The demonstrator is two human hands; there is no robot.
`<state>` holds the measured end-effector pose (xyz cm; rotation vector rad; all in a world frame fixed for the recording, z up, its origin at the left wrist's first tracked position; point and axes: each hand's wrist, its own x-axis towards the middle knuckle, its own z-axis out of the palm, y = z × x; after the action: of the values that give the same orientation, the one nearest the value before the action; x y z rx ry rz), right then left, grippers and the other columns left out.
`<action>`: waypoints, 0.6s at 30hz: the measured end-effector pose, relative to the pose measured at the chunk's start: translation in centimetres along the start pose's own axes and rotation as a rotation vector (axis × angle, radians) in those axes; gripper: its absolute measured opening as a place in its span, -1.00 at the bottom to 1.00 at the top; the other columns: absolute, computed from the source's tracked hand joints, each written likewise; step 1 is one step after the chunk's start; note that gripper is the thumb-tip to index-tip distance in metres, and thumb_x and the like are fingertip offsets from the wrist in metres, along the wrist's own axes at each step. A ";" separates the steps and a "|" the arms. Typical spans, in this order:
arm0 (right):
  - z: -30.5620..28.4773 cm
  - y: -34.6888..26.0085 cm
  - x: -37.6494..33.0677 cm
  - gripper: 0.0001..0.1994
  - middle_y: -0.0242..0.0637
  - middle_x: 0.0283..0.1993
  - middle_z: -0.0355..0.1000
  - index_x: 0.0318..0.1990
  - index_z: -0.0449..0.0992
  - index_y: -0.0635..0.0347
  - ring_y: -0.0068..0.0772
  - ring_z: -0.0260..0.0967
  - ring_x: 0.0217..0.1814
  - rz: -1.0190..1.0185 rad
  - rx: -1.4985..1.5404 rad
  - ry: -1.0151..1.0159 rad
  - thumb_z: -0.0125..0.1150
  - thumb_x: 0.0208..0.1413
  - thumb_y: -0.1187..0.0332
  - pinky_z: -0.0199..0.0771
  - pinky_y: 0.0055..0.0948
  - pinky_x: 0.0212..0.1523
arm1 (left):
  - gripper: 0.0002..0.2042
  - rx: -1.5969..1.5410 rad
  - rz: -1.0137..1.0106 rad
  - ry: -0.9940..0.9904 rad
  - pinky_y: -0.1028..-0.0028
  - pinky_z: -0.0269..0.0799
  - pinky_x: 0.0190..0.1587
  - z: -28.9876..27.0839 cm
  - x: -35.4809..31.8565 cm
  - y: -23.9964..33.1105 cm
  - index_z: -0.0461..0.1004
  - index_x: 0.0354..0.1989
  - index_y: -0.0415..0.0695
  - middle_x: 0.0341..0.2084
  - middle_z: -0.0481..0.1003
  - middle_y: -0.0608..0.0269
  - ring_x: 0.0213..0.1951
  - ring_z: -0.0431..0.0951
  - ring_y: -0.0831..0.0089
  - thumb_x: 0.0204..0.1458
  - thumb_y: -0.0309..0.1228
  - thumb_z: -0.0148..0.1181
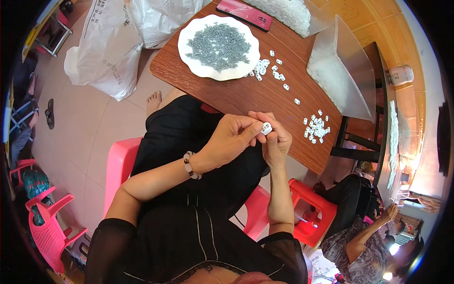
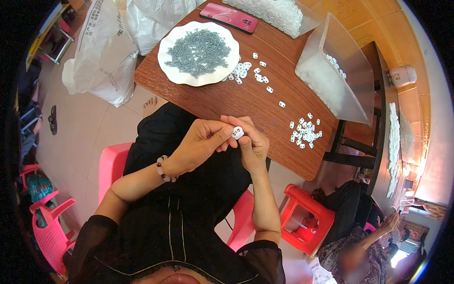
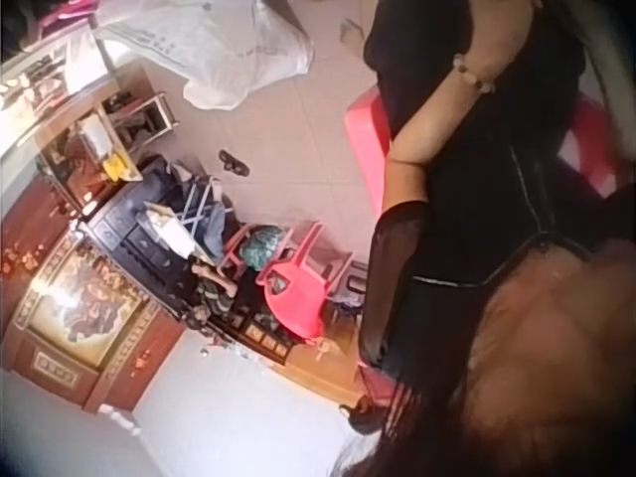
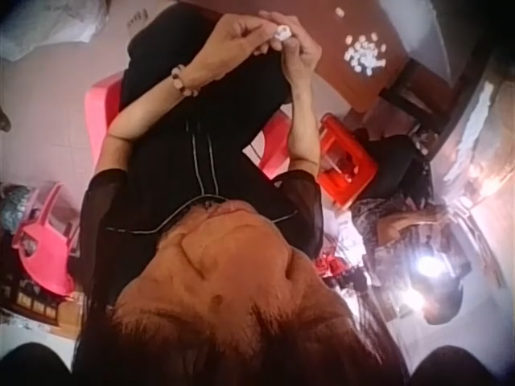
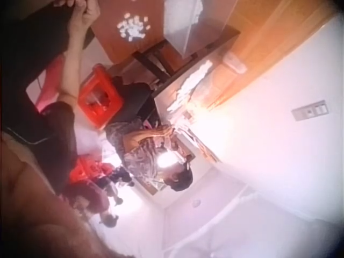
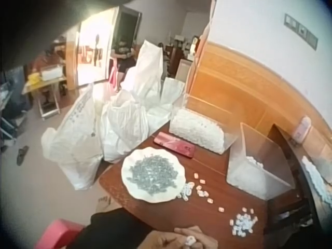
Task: Assembling small grey pins into white plastic housings by hand at a table.
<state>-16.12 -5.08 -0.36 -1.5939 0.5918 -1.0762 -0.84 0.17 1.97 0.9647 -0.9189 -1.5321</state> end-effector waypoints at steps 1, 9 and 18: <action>0.0 0.0 0.0 -0.41 -0.11 -0.03 0.49 -0.01 0.48 0.40 -0.41 0.33 -0.09 0.000 0.000 0.000 0.02 0.17 -0.07 0.34 -0.46 -0.05 | -0.72 0.000 0.000 0.000 0.69 0.26 -0.46 0.0 0.0 0.0 0.55 -0.36 -0.26 -0.53 0.50 0.35 -0.52 0.33 0.72 0.24 -0.32 0.01; -0.4 0.1 0.0 -0.45 -0.12 -0.02 0.48 0.00 0.47 0.41 -0.43 0.32 -0.11 -0.011 -0.006 -0.049 0.01 0.22 -0.01 0.32 -0.48 -0.06 | -0.73 0.045 0.084 0.030 0.68 0.27 -0.45 0.2 0.1 -0.3 0.54 -0.36 -0.27 -0.53 0.50 0.35 -0.51 0.35 0.72 0.23 -0.34 0.00; -0.5 0.0 0.0 -0.48 -0.12 -0.01 0.47 0.02 0.46 0.40 -0.43 0.33 -0.11 0.010 0.010 -0.058 0.01 0.23 0.02 0.34 -0.49 -0.08 | -0.76 0.058 0.126 0.071 0.64 0.25 -0.52 0.2 0.3 -1.1 0.54 -0.44 -0.28 -0.62 0.49 0.40 -0.57 0.34 0.72 0.18 -0.40 0.05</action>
<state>-16.54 -5.33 -0.30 -1.6065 0.5547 -1.0209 -1.47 0.01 1.05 0.9774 -0.9595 -1.3634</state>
